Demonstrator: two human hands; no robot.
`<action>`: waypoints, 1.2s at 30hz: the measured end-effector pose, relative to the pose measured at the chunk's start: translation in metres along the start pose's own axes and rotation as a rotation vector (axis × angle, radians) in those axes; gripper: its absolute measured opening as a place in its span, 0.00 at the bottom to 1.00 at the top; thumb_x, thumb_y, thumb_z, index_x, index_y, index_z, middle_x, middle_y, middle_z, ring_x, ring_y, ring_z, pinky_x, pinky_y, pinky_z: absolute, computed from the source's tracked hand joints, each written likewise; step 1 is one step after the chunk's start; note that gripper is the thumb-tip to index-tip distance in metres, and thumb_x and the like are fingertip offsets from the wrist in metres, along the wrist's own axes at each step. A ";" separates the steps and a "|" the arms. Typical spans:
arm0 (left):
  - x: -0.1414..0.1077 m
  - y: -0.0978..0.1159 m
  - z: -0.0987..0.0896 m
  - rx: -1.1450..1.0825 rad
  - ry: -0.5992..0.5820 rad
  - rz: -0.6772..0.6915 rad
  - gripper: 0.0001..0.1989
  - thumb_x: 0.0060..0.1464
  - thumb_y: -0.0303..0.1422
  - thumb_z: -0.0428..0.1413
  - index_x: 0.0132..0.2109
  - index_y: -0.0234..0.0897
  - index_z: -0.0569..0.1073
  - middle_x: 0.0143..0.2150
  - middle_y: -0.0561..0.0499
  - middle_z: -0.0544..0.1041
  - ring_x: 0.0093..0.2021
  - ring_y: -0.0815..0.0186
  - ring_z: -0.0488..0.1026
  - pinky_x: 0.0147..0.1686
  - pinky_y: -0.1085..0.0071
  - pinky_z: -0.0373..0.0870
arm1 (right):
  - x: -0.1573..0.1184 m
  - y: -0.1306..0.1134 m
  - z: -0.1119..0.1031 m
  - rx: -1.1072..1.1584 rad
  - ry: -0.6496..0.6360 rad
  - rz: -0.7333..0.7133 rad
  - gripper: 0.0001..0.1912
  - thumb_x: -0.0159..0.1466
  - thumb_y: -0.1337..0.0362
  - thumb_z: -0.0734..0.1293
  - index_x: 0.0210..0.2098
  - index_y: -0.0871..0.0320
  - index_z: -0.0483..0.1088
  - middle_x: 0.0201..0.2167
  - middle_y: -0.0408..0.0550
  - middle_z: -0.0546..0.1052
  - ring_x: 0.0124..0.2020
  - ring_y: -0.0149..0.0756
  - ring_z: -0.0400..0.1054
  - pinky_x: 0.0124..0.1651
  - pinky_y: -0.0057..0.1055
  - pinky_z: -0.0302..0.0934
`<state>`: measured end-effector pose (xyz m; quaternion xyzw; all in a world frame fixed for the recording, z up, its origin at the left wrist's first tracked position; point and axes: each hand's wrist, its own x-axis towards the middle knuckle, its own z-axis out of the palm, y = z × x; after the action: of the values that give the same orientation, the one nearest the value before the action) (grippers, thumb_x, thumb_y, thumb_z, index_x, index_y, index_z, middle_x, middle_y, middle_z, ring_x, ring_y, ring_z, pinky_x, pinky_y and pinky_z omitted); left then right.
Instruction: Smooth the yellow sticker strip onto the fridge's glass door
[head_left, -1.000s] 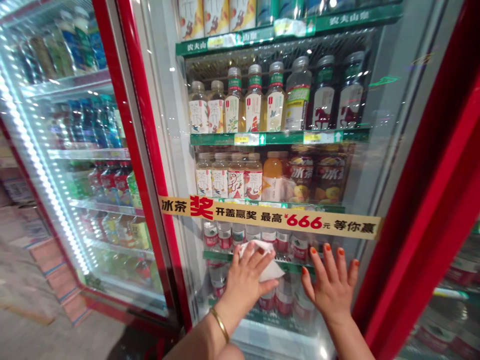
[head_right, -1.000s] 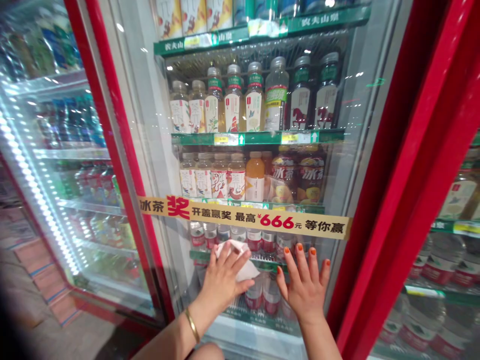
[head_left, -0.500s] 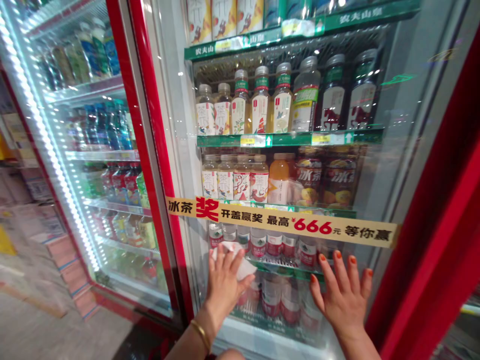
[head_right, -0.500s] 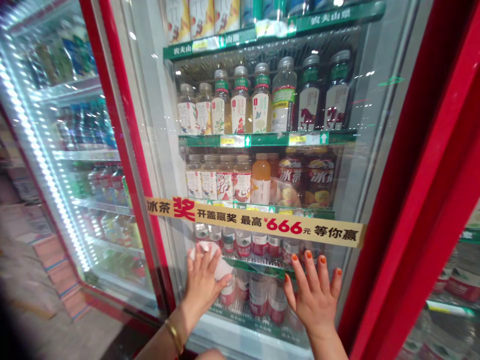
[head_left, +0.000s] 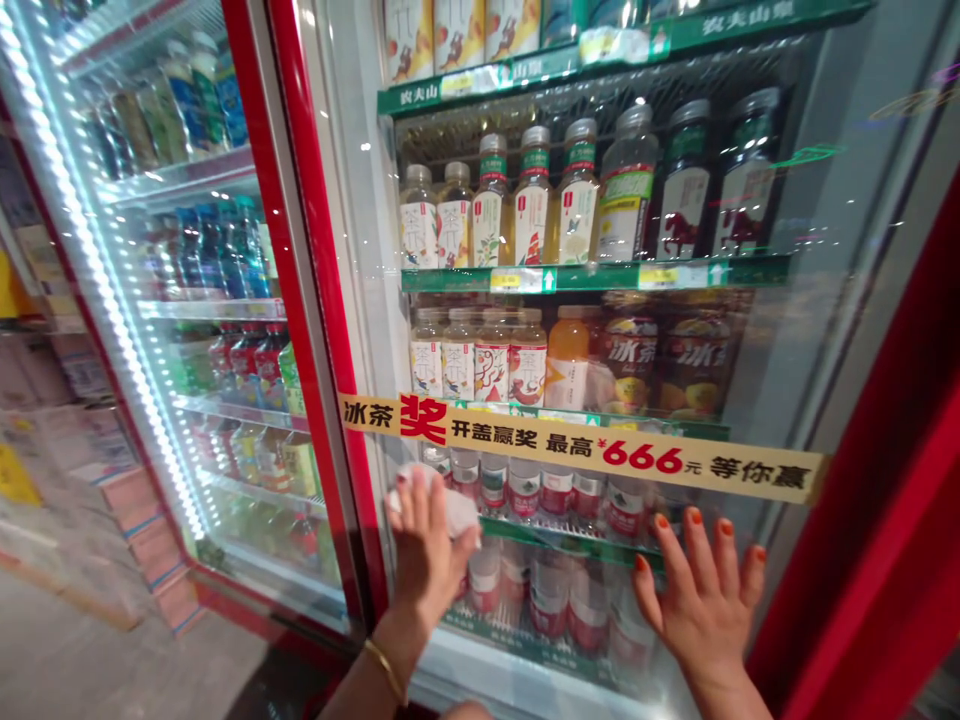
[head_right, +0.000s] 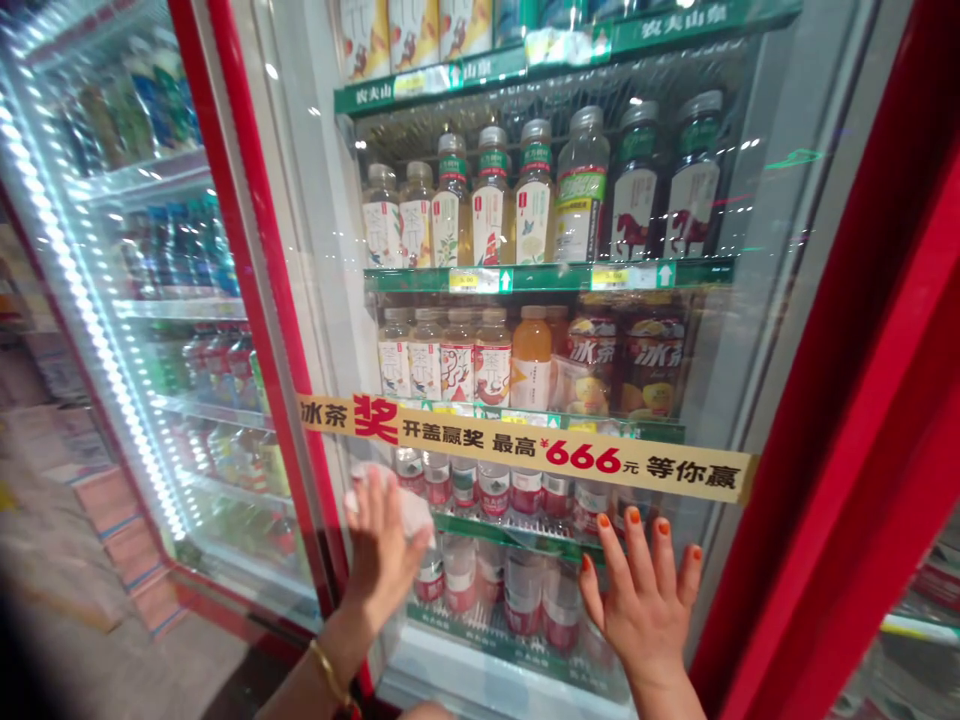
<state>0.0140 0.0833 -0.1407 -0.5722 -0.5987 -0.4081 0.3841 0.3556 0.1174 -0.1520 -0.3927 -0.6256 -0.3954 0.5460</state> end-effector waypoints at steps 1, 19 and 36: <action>0.020 -0.007 -0.005 0.002 0.035 -0.161 0.47 0.71 0.51 0.48 0.83 0.33 0.37 0.84 0.30 0.44 0.85 0.40 0.34 0.80 0.34 0.41 | 0.000 0.000 0.000 0.001 0.002 -0.001 0.42 0.71 0.54 0.67 0.81 0.45 0.52 0.83 0.43 0.53 0.82 0.56 0.49 0.83 0.62 0.39; 0.084 0.043 -0.018 -0.100 0.038 -0.047 0.52 0.68 0.63 0.46 0.83 0.36 0.41 0.85 0.34 0.39 0.85 0.37 0.30 0.77 0.27 0.44 | 0.000 0.001 0.002 -0.033 0.007 -0.031 0.42 0.72 0.55 0.65 0.81 0.46 0.50 0.84 0.47 0.50 0.83 0.58 0.45 0.82 0.69 0.34; 0.072 0.077 -0.015 -0.048 0.037 0.414 0.54 0.59 0.69 0.55 0.82 0.51 0.49 0.86 0.46 0.41 0.85 0.41 0.27 0.81 0.35 0.30 | 0.008 -0.003 -0.001 -0.068 -0.015 -0.032 0.45 0.71 0.52 0.67 0.82 0.46 0.47 0.84 0.48 0.45 0.85 0.59 0.37 0.81 0.71 0.32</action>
<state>0.0868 0.0975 -0.0645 -0.6843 -0.4514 -0.3453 0.4569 0.3520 0.1161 -0.1439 -0.4040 -0.6222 -0.4221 0.5211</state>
